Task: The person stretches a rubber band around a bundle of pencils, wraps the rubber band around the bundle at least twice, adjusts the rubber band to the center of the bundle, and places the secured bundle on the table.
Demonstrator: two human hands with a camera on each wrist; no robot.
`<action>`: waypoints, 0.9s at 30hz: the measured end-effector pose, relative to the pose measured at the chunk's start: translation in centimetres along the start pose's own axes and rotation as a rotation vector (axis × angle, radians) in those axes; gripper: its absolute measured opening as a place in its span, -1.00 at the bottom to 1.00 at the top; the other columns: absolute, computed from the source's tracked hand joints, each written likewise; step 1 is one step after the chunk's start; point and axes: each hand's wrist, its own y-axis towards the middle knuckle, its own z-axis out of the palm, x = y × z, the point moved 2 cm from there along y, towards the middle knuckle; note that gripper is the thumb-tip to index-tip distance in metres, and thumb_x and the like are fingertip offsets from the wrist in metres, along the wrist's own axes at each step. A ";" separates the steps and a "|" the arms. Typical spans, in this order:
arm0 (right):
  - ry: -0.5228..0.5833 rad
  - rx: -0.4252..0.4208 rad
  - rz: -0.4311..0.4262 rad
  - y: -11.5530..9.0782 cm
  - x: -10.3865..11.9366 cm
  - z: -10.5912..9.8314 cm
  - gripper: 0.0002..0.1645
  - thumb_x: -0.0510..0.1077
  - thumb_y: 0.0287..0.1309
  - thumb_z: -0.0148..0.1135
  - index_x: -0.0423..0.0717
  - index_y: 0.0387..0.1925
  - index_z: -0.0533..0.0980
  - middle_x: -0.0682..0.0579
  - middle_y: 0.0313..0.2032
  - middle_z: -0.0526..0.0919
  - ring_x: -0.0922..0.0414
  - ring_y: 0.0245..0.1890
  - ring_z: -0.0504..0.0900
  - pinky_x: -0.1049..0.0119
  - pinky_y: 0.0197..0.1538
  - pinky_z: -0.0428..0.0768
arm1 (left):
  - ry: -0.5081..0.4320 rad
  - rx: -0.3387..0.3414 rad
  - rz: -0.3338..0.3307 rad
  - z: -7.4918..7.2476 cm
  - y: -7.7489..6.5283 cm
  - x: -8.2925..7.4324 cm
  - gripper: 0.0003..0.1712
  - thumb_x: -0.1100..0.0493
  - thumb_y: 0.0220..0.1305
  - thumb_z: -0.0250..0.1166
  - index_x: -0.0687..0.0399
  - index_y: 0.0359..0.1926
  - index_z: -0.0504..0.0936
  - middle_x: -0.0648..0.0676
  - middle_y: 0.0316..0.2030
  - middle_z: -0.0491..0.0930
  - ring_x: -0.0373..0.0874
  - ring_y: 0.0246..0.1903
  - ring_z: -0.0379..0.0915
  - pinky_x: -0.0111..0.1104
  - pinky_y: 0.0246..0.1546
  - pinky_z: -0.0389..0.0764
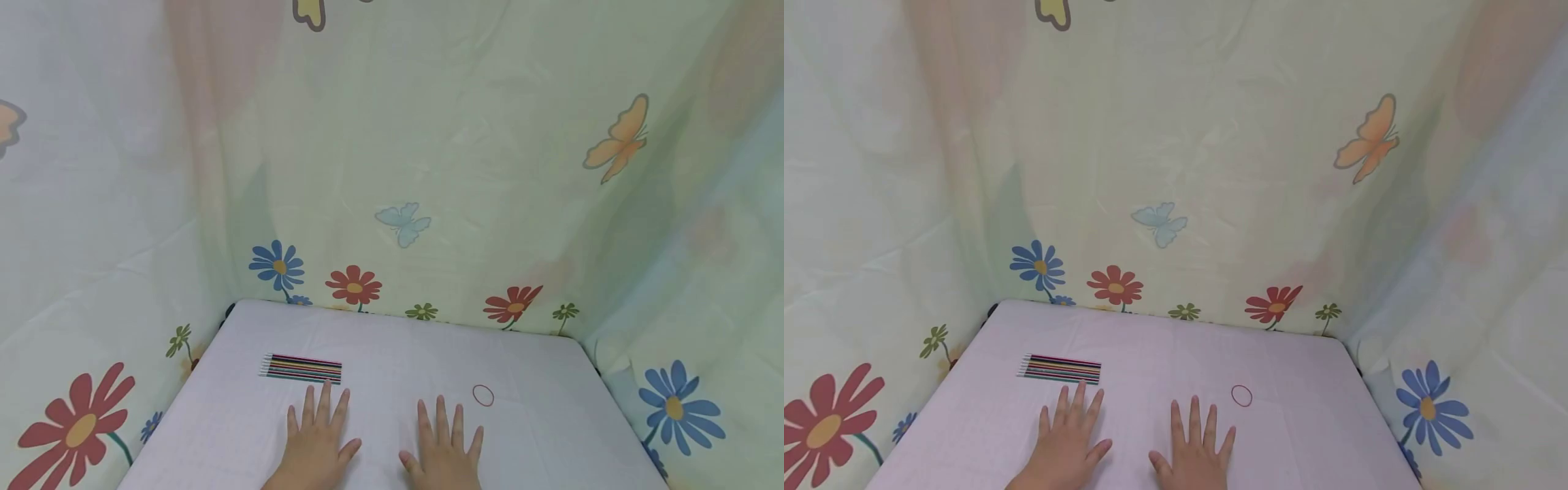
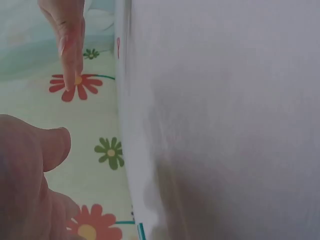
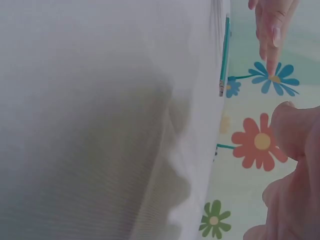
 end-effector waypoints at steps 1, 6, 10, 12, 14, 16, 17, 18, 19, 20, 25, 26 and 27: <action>0.000 -0.001 -0.010 0.1 0.0 -0.2 0.13 0.60 0.30 0.14 0.11 0.67 0.19 -0.21 0.71 0.05 -0.47 0.68 -0.07 -0.69 0.47 -0.24 | 0.004 -0.007 -0.002 -0.1 0.1 0.1 0.02 -0.45 0.44 0.20 -0.10 0.70 0.15 0.32 0.71 -0.02 0.50 0.66 -0.11 0.61 0.40 0.04; 0.044 0.018 -0.060 0.4 0.1 -1.0 0.10 0.51 0.35 0.18 0.11 0.70 0.14 -0.21 0.73 0.00 -0.47 0.69 -0.11 -0.70 0.46 -0.24 | -0.008 -0.008 -0.009 -0.7 0.5 0.9 -0.01 -0.41 0.47 0.21 -0.10 0.70 0.16 0.33 0.72 -0.05 0.51 0.66 -0.12 0.62 0.40 0.02; 0.086 0.033 -0.098 1.0 0.4 -1.5 0.10 0.48 0.38 0.18 0.10 0.71 0.10 -0.22 0.72 0.00 -0.48 0.69 -0.11 -0.70 0.46 -0.20 | -0.053 -0.004 -0.005 -1.3 0.6 1.6 -0.03 -0.35 0.48 0.24 -0.07 0.70 0.16 0.32 0.72 -0.04 0.52 0.65 -0.10 0.63 0.39 0.03; 0.089 0.026 -0.122 1.4 0.6 -1.7 0.10 0.46 0.37 0.20 0.11 0.72 0.08 -0.22 0.72 0.03 -0.48 0.68 -0.07 -0.69 0.46 -0.15 | -0.072 0.001 -0.003 -1.6 0.8 2.0 -0.04 -0.32 0.49 0.26 -0.05 0.70 0.16 0.32 0.72 -0.05 0.52 0.66 -0.11 0.62 0.39 0.03; 0.097 0.018 -0.143 1.7 0.9 -2.0 0.11 0.43 0.37 0.23 0.11 0.72 0.06 -0.22 0.71 0.05 -0.48 0.68 -0.05 -0.70 0.46 -0.13 | -0.079 0.000 0.002 -1.8 1.1 2.4 -0.04 -0.30 0.49 0.27 -0.03 0.70 0.16 0.31 0.72 -0.04 0.50 0.66 -0.12 0.60 0.40 0.04; 0.095 0.008 -0.162 2.0 1.2 -2.4 0.12 0.40 0.36 0.26 0.10 0.72 0.05 -0.22 0.71 0.07 -0.48 0.67 -0.03 -0.70 0.45 -0.10 | -0.089 -0.009 0.008 -2.0 1.3 2.9 -0.05 -0.27 0.49 0.29 0.02 0.69 0.18 0.33 0.71 -0.02 0.49 0.67 -0.13 0.59 0.41 0.06; 0.094 0.006 -0.170 2.2 1.3 -2.6 0.13 0.38 0.35 0.28 0.09 0.72 0.04 -0.23 0.71 0.07 -0.48 0.67 -0.02 -0.71 0.45 -0.09 | -0.089 -0.013 0.009 -2.0 1.5 3.1 -0.05 -0.26 0.49 0.29 0.04 0.68 0.18 0.34 0.71 -0.01 0.48 0.67 -0.13 0.58 0.42 0.07; 0.099 0.004 -0.175 2.4 1.5 -2.8 0.13 0.36 0.34 0.30 0.08 0.72 0.04 -0.23 0.70 0.08 -0.48 0.67 -0.02 -0.71 0.45 -0.09 | -0.091 -0.019 0.011 -2.1 1.7 3.4 -0.05 -0.24 0.49 0.31 0.07 0.67 0.20 0.36 0.70 0.01 0.48 0.68 -0.14 0.57 0.43 0.07; 0.108 0.005 -0.178 2.6 1.8 -3.1 0.14 0.33 0.34 0.32 0.07 0.73 0.04 -0.23 0.70 0.08 -0.48 0.68 -0.02 -0.71 0.45 -0.10 | -0.084 -0.026 0.013 -2.1 1.8 3.6 -0.05 -0.23 0.49 0.32 0.09 0.67 0.20 0.37 0.69 0.02 0.47 0.68 -0.14 0.55 0.44 0.09; 0.119 0.005 -0.182 2.7 2.1 -3.3 0.14 0.29 0.32 0.34 0.05 0.72 0.05 -0.24 0.70 0.08 -0.48 0.67 -0.02 -0.72 0.45 -0.11 | -0.079 -0.036 0.014 -2.1 2.0 3.9 -0.05 -0.21 0.48 0.33 0.12 0.66 0.21 0.38 0.68 0.04 0.46 0.68 -0.13 0.54 0.44 0.10; 0.156 0.021 -0.172 3.8 3.4 -4.2 0.09 0.16 0.30 0.33 0.02 0.71 0.07 -0.24 0.70 0.08 -0.42 0.70 -0.04 -0.71 0.47 -0.18 | -0.041 -0.070 0.023 -2.3 2.6 5.0 -0.05 -0.12 0.43 0.39 0.19 0.64 0.23 0.40 0.66 0.10 0.44 0.67 -0.07 0.49 0.46 0.16; 0.154 0.021 -0.169 4.1 3.6 -4.2 0.08 0.14 0.30 0.32 0.02 0.71 0.08 -0.24 0.70 0.09 -0.41 0.70 -0.02 -0.70 0.47 -0.17 | -0.036 -0.080 0.026 -2.4 2.8 5.2 -0.05 -0.10 0.42 0.40 0.20 0.63 0.24 0.40 0.65 0.12 0.45 0.66 -0.04 0.48 0.46 0.17; 0.145 0.023 -0.165 4.4 3.8 -4.2 0.07 0.13 0.30 0.30 0.03 0.71 0.08 -0.23 0.70 0.09 -0.39 0.70 -0.01 -0.69 0.48 -0.16 | -0.028 -0.087 0.030 -2.5 2.9 5.4 -0.05 -0.08 0.40 0.41 0.21 0.62 0.24 0.41 0.64 0.14 0.45 0.65 -0.02 0.47 0.46 0.19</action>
